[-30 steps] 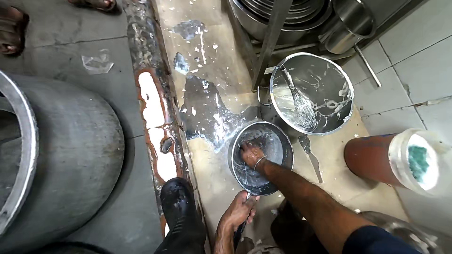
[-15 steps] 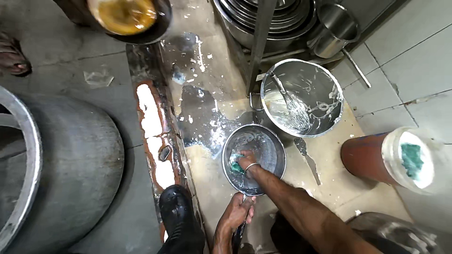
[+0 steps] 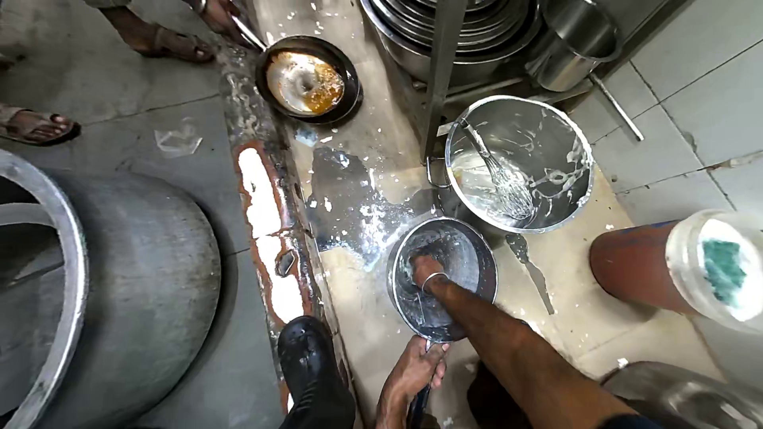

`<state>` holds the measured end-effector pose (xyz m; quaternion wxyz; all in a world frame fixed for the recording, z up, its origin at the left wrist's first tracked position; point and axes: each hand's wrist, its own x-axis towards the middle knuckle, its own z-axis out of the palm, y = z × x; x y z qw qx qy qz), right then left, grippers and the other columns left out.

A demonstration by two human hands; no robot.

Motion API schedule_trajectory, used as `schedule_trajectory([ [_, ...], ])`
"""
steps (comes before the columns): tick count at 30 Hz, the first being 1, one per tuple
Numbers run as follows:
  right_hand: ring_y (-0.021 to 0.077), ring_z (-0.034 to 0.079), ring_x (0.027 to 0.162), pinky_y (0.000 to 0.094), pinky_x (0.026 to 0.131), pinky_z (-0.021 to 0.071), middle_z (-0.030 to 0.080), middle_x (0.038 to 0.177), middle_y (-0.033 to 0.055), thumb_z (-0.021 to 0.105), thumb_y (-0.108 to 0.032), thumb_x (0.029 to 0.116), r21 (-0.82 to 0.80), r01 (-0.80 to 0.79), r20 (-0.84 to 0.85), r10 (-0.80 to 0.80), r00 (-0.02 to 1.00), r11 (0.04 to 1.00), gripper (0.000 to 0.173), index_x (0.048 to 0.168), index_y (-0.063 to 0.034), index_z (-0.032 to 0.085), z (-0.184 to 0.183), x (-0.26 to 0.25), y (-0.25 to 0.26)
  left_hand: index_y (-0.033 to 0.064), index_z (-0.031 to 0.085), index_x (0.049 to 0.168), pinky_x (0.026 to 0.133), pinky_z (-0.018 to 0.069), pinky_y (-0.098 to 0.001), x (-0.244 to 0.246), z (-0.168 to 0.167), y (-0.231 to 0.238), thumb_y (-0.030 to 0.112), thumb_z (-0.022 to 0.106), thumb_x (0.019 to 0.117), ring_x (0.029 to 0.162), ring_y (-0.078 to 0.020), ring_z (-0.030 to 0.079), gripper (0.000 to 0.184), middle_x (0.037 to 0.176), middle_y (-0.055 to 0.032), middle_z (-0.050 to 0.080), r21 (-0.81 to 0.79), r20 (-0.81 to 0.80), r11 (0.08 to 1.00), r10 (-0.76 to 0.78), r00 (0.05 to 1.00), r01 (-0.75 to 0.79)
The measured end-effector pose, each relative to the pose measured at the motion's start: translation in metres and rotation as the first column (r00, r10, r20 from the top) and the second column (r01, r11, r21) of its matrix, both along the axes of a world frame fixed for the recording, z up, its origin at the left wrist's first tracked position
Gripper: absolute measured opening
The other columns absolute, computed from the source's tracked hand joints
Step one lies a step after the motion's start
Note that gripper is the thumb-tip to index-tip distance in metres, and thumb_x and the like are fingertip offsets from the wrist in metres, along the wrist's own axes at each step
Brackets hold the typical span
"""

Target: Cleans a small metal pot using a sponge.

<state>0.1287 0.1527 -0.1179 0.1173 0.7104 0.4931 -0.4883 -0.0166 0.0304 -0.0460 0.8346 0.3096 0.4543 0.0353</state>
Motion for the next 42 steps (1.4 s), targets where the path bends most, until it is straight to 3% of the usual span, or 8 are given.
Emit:
schedule_trajectory([
  [4,0.0425,0.066,0.117,0.0640,0.091,0.0533,0.069,0.124,0.0216,0.057,-0.013,0.1015,0.032,-0.163,0.106,0.159,0.982,0.986,0.023,0.118,-0.0040,0.071,0.021,-0.004,0.001,0.0018,0.061,0.100,0.051,0.0553,-0.0257,-0.006,0.002,0.005,0.014,0.054,0.1045,0.050,-0.0119,0.062,0.015,0.062,-0.0024,0.064,-0.005,-0.006,1.000,0.006,1.000,-0.006],
  [10,0.0481,0.069,0.101,0.0618,0.074,0.0579,0.060,0.133,0.0298,0.069,-0.010,0.0921,0.339,0.014,0.216,-0.092,0.972,0.941,0.041,0.131,0.0008,0.062,-0.006,0.003,-0.014,0.0017,0.069,0.090,0.058,0.0603,-0.0286,-0.021,-0.006,0.012,0.008,0.069,0.0932,0.057,-0.0137,0.068,0.007,0.069,-0.0044,0.070,0.270,-0.284,0.963,0.062,0.957,0.018],
  [19,0.0467,0.056,0.131,0.0666,0.108,0.0420,0.062,0.135,0.0292,0.066,-0.036,0.0992,-0.057,-0.120,-0.042,0.118,0.992,0.991,0.050,0.128,0.0052,0.066,0.012,0.006,0.012,0.0043,0.072,0.091,0.077,0.0551,-0.0388,-0.030,-0.031,0.001,0.022,0.063,0.0913,0.076,-0.0140,0.065,0.020,0.080,-0.0041,0.068,0.449,-0.450,0.813,-0.153,0.880,0.371],
  [28,0.0477,0.057,0.129,0.0676,0.107,0.0429,0.064,0.133,0.0283,0.067,-0.026,0.0967,0.069,-0.142,0.020,0.141,0.990,0.987,0.041,0.126,0.0023,0.067,-0.012,-0.002,-0.004,0.0077,0.068,0.080,0.065,0.0516,-0.0283,-0.031,-0.037,-0.005,0.020,0.061,0.0897,0.063,-0.0045,0.059,0.017,0.068,0.0032,0.061,0.534,-0.406,0.778,-0.107,0.907,0.331],
  [33,0.0418,0.056,0.131,0.0603,0.110,0.0447,0.060,0.138,0.0256,0.074,-0.018,0.0896,0.163,0.057,-0.230,-0.018,0.973,0.985,0.049,0.134,0.0011,0.063,0.001,0.008,-0.033,0.0053,0.070,0.084,0.070,0.0532,-0.0313,-0.029,-0.038,-0.003,0.020,0.061,0.0906,0.067,-0.0075,0.061,0.018,0.072,0.0000,0.064,0.543,-0.383,0.774,-0.117,0.916,0.326],
  [36,0.0332,0.058,0.131,0.0508,0.113,0.0452,0.061,0.141,0.0219,0.064,-0.010,0.0979,0.044,0.393,-0.472,-0.327,0.819,0.919,0.048,0.145,-0.0015,0.055,0.038,-0.016,-0.066,0.0017,0.072,0.095,0.080,0.0555,-0.0384,-0.021,-0.038,-0.001,0.019,0.062,0.0936,0.079,-0.0153,0.066,0.020,0.083,-0.0073,0.069,0.488,-0.450,0.786,-0.145,0.881,0.379],
  [40,0.0149,0.062,0.108,0.0376,0.094,0.0523,0.065,0.121,0.0085,0.044,-0.012,0.1067,-0.441,0.715,-0.745,-0.665,0.045,0.543,0.030,0.133,-0.0057,0.058,0.073,-0.039,-0.076,-0.0002,0.072,0.104,0.090,0.0545,-0.0479,-0.032,-0.037,0.011,0.022,0.061,0.0986,0.092,-0.0251,0.069,0.026,0.094,-0.0145,0.071,0.425,-0.561,0.801,-0.131,0.817,0.420],
  [42,0.0145,0.061,0.110,0.0390,0.098,0.0515,0.064,0.126,0.0089,0.047,-0.014,0.1053,-0.492,0.636,-0.798,-0.600,-0.057,0.594,0.036,0.138,-0.0040,0.057,0.075,-0.037,-0.075,0.0005,0.073,0.104,0.085,0.0558,-0.0456,-0.045,-0.040,0.011,0.023,0.062,0.0979,0.085,-0.0217,0.068,0.026,0.090,-0.0123,0.071,0.453,-0.543,0.821,-0.056,0.838,0.348],
])
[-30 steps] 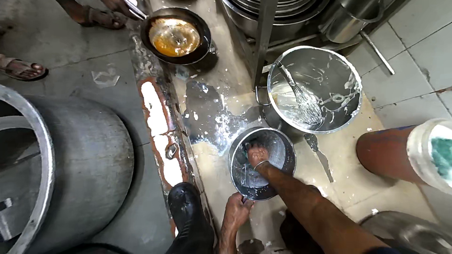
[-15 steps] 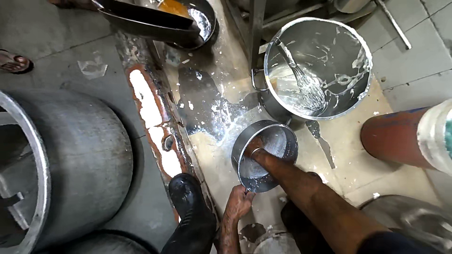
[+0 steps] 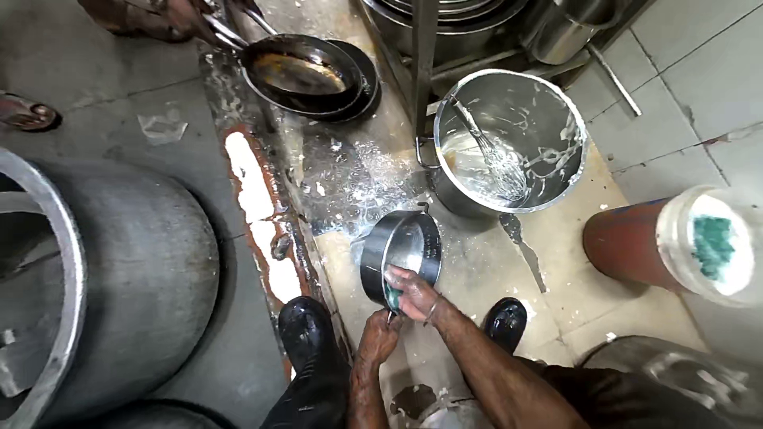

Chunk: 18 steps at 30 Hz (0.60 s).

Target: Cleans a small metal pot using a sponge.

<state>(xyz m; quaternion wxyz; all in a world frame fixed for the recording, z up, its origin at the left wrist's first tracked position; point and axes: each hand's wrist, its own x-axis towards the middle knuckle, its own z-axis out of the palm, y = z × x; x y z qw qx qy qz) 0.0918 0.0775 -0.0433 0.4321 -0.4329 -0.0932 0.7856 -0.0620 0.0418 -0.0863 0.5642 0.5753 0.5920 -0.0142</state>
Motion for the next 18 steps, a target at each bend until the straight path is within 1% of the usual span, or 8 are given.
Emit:
schedule_trajectory([
  [3,0.0152,0.062,0.101,0.0366,0.091,0.0515,0.067,0.118,0.0133,0.048,-0.015,0.1080,0.139,-0.326,0.317,0.270,0.909,0.935,0.031,0.127,0.0031,0.065,-0.006,-0.008,0.012,0.0034,0.068,0.093,0.060,0.0514,-0.0335,-0.002,-0.004,-0.006,0.020,0.063,0.0958,0.058,-0.0116,0.056,0.018,0.069,-0.0013,0.059,-0.037,0.126,0.982,0.186,0.974,-0.183],
  [6,0.0259,0.054,0.139,0.0454,0.119,0.0405,0.057,0.151,0.0149,0.050,-0.009,0.1062,0.139,-0.733,0.699,0.459,0.549,0.666,0.032,0.130,0.0013,0.068,-0.037,-0.008,0.014,0.0061,0.063,0.087,0.049,0.0467,-0.0293,0.000,-0.012,-0.013,0.017,0.062,0.0948,0.047,-0.0093,0.049,0.013,0.058,0.0029,0.053,-0.116,0.230,0.949,0.313,0.922,-0.293],
  [9,0.0331,0.039,0.150,0.0649,0.122,0.0265,0.044,0.162,0.0093,0.067,-0.011,0.0944,-0.234,-0.894,0.877,0.481,-0.024,0.383,0.053,0.147,-0.0145,0.058,-0.074,0.016,0.018,0.0056,0.069,0.092,0.052,0.0474,-0.0297,0.000,-0.011,-0.013,0.019,0.065,0.0955,0.050,-0.0092,0.050,0.015,0.063,0.0019,0.056,-0.089,0.205,0.968,0.250,0.946,-0.237],
  [11,0.0337,0.024,0.158,0.0686,0.125,0.0096,0.034,0.169,0.0047,0.070,-0.006,0.0921,-0.420,-0.852,0.874,0.393,-0.287,0.313,0.064,0.153,-0.0153,0.051,-0.093,0.047,0.026,0.0060,0.070,0.093,0.064,0.0512,-0.0338,0.002,-0.004,-0.004,0.026,0.065,0.0971,0.060,-0.0114,0.055,0.021,0.071,-0.0006,0.060,-0.055,0.105,0.996,0.071,0.992,-0.066],
  [13,0.0333,0.011,0.161,0.0690,0.126,0.0020,0.022,0.173,0.0021,0.067,-0.004,0.0932,-0.531,-0.802,0.841,0.292,-0.457,0.274,0.072,0.159,-0.0157,0.042,-0.103,0.073,0.032,0.0059,0.070,0.092,0.069,0.0524,-0.0367,0.006,0.003,0.001,0.030,0.064,0.0978,0.065,-0.0131,0.058,0.026,0.074,-0.0022,0.061,-0.051,0.061,0.997,-0.052,0.997,0.056],
  [14,0.0336,0.009,0.161,0.0688,0.126,0.0021,0.020,0.174,0.0022,0.068,-0.005,0.0927,-0.543,-0.789,0.836,0.276,-0.475,0.288,0.074,0.160,-0.0153,0.040,-0.105,0.079,0.030,0.0064,0.069,0.091,0.069,0.0521,-0.0366,0.009,0.004,0.002,0.031,0.064,0.0979,0.065,-0.0130,0.058,0.026,0.073,-0.0021,0.061,-0.052,0.060,0.996,-0.071,0.996,0.074],
  [16,0.0353,0.015,0.160,0.0682,0.125,0.0092,0.024,0.173,0.0051,0.074,-0.014,0.0892,-0.495,-0.788,0.855,0.365,-0.367,0.367,0.077,0.159,-0.0131,0.042,-0.100,0.074,0.019,0.0063,0.069,0.090,0.069,0.0519,-0.0369,0.015,0.006,0.003,0.032,0.064,0.0978,0.065,-0.0136,0.058,0.027,0.074,-0.0027,0.061,-0.051,0.062,0.995,-0.083,0.995,0.086],
  [18,0.0359,0.042,0.146,0.0630,0.117,0.0340,0.047,0.159,0.0132,0.070,-0.022,0.0940,-0.386,-0.807,0.832,0.546,-0.094,0.448,0.061,0.150,-0.0075,0.053,-0.082,0.055,-0.001,0.0050,0.069,0.091,0.073,0.0528,-0.0394,0.022,0.009,0.006,0.032,0.064,0.0985,0.071,-0.0171,0.061,0.028,0.078,-0.0057,0.063,-0.082,0.026,0.987,-0.136,0.990,0.138],
])
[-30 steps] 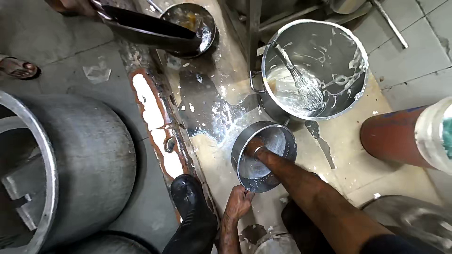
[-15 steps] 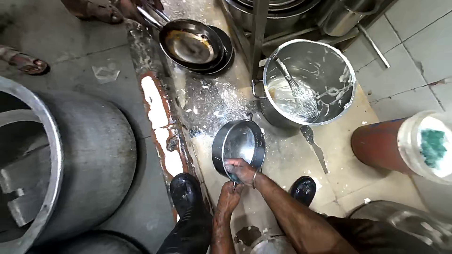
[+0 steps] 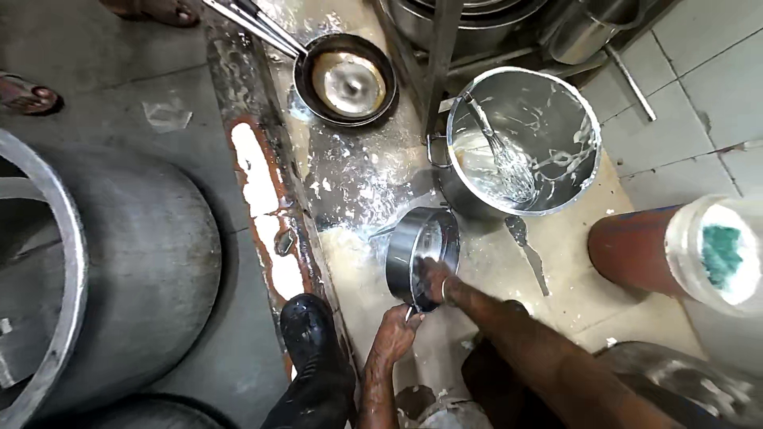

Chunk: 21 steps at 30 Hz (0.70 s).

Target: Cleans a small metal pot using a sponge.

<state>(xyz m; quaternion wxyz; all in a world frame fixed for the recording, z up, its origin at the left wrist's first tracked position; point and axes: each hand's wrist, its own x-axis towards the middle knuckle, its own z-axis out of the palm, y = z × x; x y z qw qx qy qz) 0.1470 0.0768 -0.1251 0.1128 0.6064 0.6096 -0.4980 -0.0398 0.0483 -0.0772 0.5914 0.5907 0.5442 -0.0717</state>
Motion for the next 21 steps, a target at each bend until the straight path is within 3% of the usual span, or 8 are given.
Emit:
schedule_trajectory([
  [2,0.0306,0.063,0.119,0.0503,0.105,0.0486,0.066,0.128,0.0205,0.065,-0.018,0.0993,-0.230,0.259,-0.288,-0.320,0.902,0.938,0.039,0.132,0.0020,0.062,0.018,-0.019,-0.015,0.0002,0.069,0.097,0.085,0.0529,-0.0468,0.004,0.008,0.008,0.032,0.063,0.1004,0.085,-0.0263,0.065,0.032,0.089,-0.0141,0.066,-0.071,-0.086,0.991,-0.118,0.989,0.112],
  [3,0.0211,0.064,0.104,0.0394,0.095,0.0527,0.067,0.114,0.0151,0.060,-0.017,0.1019,-0.358,0.410,-0.387,-0.533,0.752,0.839,0.031,0.126,0.0018,0.063,0.029,-0.026,-0.019,-0.0019,0.069,0.099,0.089,0.0522,-0.0494,0.004,0.010,0.010,0.032,0.063,0.1005,0.091,-0.0297,0.065,0.034,0.094,-0.0174,0.067,-0.102,-0.107,0.983,-0.165,0.980,0.154],
  [5,0.0149,0.063,0.094,0.0348,0.085,0.0541,0.064,0.105,0.0080,0.044,-0.016,0.1093,-0.626,0.574,-0.392,-0.849,0.354,0.528,0.024,0.124,-0.0037,0.059,0.053,-0.030,-0.021,-0.0042,0.068,0.100,0.091,0.0511,-0.0509,0.005,0.006,0.007,0.030,0.063,0.1004,0.094,-0.0320,0.065,0.035,0.097,-0.0200,0.067,-0.118,-0.103,0.979,-0.176,0.979,0.164],
  [8,0.0195,0.063,0.098,0.0406,0.085,0.0541,0.065,0.110,0.0097,0.032,-0.027,0.1130,-0.754,0.621,-0.295,-0.955,-0.027,0.215,0.035,0.126,-0.0070,0.057,0.075,-0.022,-0.014,-0.0056,0.068,0.111,0.098,0.0507,-0.0513,0.019,-0.003,-0.005,0.025,0.061,0.1014,0.104,-0.0340,0.066,0.033,0.108,-0.0232,0.068,-0.117,-0.083,0.991,-0.073,0.994,0.063],
  [12,0.0212,0.066,0.093,0.0420,0.082,0.0572,0.067,0.105,0.0108,0.036,-0.049,0.1106,-0.780,0.620,-0.373,-0.859,-0.351,0.085,0.050,0.126,-0.0076,0.059,0.089,-0.003,-0.012,-0.0037,0.065,0.119,0.089,0.0533,-0.0509,0.032,-0.008,-0.016,0.025,0.059,0.1038,0.092,-0.0322,0.066,0.034,0.106,-0.0224,0.067,-0.175,-0.078,0.984,0.007,0.997,-0.020],
  [15,0.0194,0.068,0.085,0.0398,0.076,0.0591,0.070,0.097,0.0101,0.049,-0.026,0.1056,-0.748,0.656,-0.466,-0.784,-0.412,0.100,0.027,0.122,-0.0079,0.061,0.097,-0.001,-0.016,-0.0011,0.064,0.118,0.076,0.0541,-0.0457,0.030,-0.013,-0.021,0.027,0.059,0.1035,0.077,-0.0255,0.063,0.032,0.095,-0.0166,0.065,-0.210,-0.062,0.976,0.052,0.997,-0.064],
  [18,0.0206,0.069,0.077,0.0388,0.071,0.0598,0.070,0.094,0.0139,0.062,-0.001,0.0964,-0.640,0.761,-0.482,-0.828,-0.288,0.108,0.027,0.123,-0.0006,0.062,0.104,0.002,-0.018,0.0003,0.063,0.117,0.062,0.0510,-0.0384,0.031,-0.018,-0.032,0.026,0.060,0.1039,0.063,-0.0187,0.055,0.029,0.084,-0.0105,0.060,-0.270,-0.045,0.948,0.161,0.986,-0.167],
  [21,0.0222,0.070,0.079,0.0389,0.072,0.0603,0.072,0.097,0.0162,0.068,-0.001,0.0939,-0.453,0.880,-0.465,-0.880,-0.097,0.143,0.028,0.121,0.0019,0.065,0.123,0.016,-0.010,0.0015,0.061,0.115,0.052,0.0471,-0.0338,0.038,-0.017,-0.035,0.028,0.060,0.1050,0.054,-0.0155,0.049,0.028,0.075,-0.0069,0.054,-0.307,-0.050,0.921,0.237,0.970,-0.241],
])
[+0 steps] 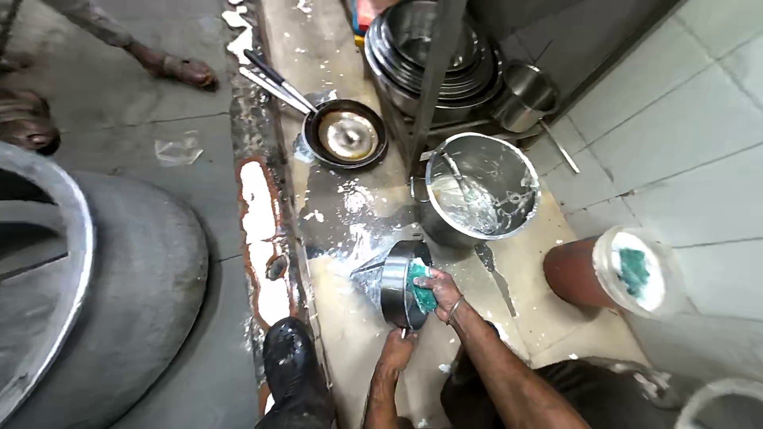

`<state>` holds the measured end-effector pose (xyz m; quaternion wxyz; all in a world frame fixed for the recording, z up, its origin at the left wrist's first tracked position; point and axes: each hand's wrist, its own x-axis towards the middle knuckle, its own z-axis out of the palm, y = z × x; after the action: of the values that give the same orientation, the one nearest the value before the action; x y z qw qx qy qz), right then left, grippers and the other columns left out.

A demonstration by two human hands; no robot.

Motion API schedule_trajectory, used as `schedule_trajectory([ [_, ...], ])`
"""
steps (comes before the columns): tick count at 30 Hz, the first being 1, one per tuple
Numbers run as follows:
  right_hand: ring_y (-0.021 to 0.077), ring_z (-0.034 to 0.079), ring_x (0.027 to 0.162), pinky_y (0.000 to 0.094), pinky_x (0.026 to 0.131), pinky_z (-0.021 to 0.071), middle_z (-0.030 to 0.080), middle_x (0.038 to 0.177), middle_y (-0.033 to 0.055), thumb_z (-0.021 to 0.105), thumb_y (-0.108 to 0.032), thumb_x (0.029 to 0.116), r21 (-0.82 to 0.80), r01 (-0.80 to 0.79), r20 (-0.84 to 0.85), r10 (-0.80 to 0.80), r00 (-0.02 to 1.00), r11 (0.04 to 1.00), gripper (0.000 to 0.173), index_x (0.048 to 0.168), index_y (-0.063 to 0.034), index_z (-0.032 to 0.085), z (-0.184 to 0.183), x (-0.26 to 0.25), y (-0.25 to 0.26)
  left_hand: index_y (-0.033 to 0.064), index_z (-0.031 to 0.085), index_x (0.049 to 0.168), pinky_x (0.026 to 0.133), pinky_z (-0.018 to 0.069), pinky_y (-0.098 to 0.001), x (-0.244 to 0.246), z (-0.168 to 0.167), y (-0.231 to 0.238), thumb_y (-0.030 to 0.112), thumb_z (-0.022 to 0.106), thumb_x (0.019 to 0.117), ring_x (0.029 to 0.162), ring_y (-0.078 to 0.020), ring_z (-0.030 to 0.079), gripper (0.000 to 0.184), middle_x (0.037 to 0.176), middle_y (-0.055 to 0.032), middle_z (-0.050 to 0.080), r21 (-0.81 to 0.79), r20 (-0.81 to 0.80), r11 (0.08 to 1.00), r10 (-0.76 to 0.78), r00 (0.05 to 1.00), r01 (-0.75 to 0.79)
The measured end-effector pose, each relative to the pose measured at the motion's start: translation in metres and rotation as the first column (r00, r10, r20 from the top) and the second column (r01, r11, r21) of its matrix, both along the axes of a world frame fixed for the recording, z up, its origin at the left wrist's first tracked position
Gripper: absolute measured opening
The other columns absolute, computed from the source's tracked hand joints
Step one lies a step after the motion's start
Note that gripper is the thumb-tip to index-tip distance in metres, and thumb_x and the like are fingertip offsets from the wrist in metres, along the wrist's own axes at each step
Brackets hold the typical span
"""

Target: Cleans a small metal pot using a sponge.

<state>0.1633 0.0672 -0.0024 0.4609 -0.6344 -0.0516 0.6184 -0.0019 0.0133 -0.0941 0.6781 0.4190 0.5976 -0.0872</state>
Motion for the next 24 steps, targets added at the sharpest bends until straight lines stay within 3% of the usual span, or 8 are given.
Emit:
schedule_trajectory([
  [2,0.0234,0.070,0.086,0.0414,0.079,0.0594,0.072,0.103,0.0165,0.073,-0.008,0.0941,-0.043,-0.109,0.249,0.116,0.962,0.993,0.029,0.121,0.0002,0.068,0.020,0.013,0.002,0.0014,0.060,0.118,0.050,0.0457,-0.0330,0.006,0.007,0.001,0.028,0.059,0.1059,0.052,-0.0152,0.048,0.029,0.073,-0.0063,0.053,-0.019,-0.012,1.000,0.016,1.000,-0.016],
  [5,0.0314,0.069,0.100,0.0510,0.091,0.0559,0.070,0.114,0.0213,0.071,-0.021,0.0988,-0.143,-0.306,0.504,0.335,0.796,0.941,0.036,0.128,-0.0019,0.065,0.057,0.034,0.004,0.0015,0.058,0.116,0.047,0.0438,-0.0306,0.013,0.015,0.007,0.028,0.055,0.1080,0.049,-0.0135,0.046,0.027,0.069,-0.0045,0.050,-0.029,0.000,0.999,0.033,0.999,-0.033],
  [11,0.0354,0.070,0.107,0.0560,0.096,0.0546,0.072,0.115,0.0204,0.064,-0.031,0.1028,-0.352,-0.579,0.724,0.606,0.329,0.736,0.037,0.131,-0.0059,0.065,0.149,0.054,-0.014,0.0026,0.049,0.116,0.042,0.0430,-0.0251,0.017,0.035,0.009,0.021,0.047,0.1112,0.044,-0.0103,0.043,0.020,0.064,-0.0011,0.044,-0.139,0.151,0.978,0.175,0.973,-0.155],
  [14,0.0353,0.070,0.107,0.0576,0.094,0.0545,0.072,0.114,0.0182,0.063,-0.036,0.1034,-0.404,-0.594,0.744,0.628,0.229,0.695,0.039,0.131,-0.0090,0.066,0.179,0.074,-0.030,0.0029,0.050,0.112,0.039,0.0429,-0.0248,0.022,0.048,0.003,0.019,0.046,0.1111,0.042,-0.0101,0.042,0.017,0.061,-0.0006,0.043,-0.162,0.165,0.969,0.210,0.964,-0.184],
  [16,0.0326,0.070,0.104,0.0569,0.093,0.0547,0.073,0.111,0.0163,0.066,-0.034,0.1000,-0.318,-0.602,0.762,0.575,0.297,0.732,0.035,0.125,-0.0090,0.069,0.179,0.094,-0.040,0.0031,0.050,0.109,0.037,0.0415,-0.0253,0.024,0.057,0.001,0.018,0.045,0.1110,0.040,-0.0099,0.039,0.016,0.059,0.0003,0.040,-0.148,0.123,0.972,0.199,0.972,-0.180],
  [19,0.0275,0.071,0.097,0.0504,0.091,0.0568,0.073,0.109,0.0171,0.075,-0.022,0.0948,-0.042,-0.483,0.693,0.374,0.617,0.874,0.031,0.120,-0.0038,0.071,0.183,0.124,-0.058,0.0031,0.051,0.104,0.036,0.0408,-0.0262,0.028,0.065,-0.003,0.019,0.046,0.1108,0.039,-0.0102,0.038,0.018,0.057,0.0004,0.039,-0.096,0.040,0.988,0.128,0.991,-0.124],
  [22,0.0232,0.070,0.094,0.0446,0.088,0.0582,0.072,0.109,0.0171,0.073,-0.014,0.0960,0.279,-0.174,0.491,0.015,0.871,0.944,0.031,0.123,0.0003,0.069,0.191,0.151,-0.073,0.0014,0.050,0.106,0.038,0.0435,-0.0282,0.026,0.068,-0.007,0.020,0.048,0.1101,0.040,-0.0120,0.043,0.020,0.058,-0.0017,0.043,-0.006,-0.079,0.999,-0.041,0.996,0.041],
  [24,0.0193,0.068,0.090,0.0409,0.084,0.0580,0.070,0.107,0.0143,0.061,-0.020,0.1038,0.423,0.067,0.319,-0.217,0.923,0.904,0.031,0.127,-0.0002,0.066,0.194,0.168,-0.082,-0.0022,0.054,0.113,0.046,0.0482,-0.0326,0.025,0.071,-0.012,0.023,0.049,0.1089,0.048,-0.0157,0.050,0.026,0.066,-0.0066,0.051,0.098,-0.211,0.958,-0.245,0.946,0.270],
])
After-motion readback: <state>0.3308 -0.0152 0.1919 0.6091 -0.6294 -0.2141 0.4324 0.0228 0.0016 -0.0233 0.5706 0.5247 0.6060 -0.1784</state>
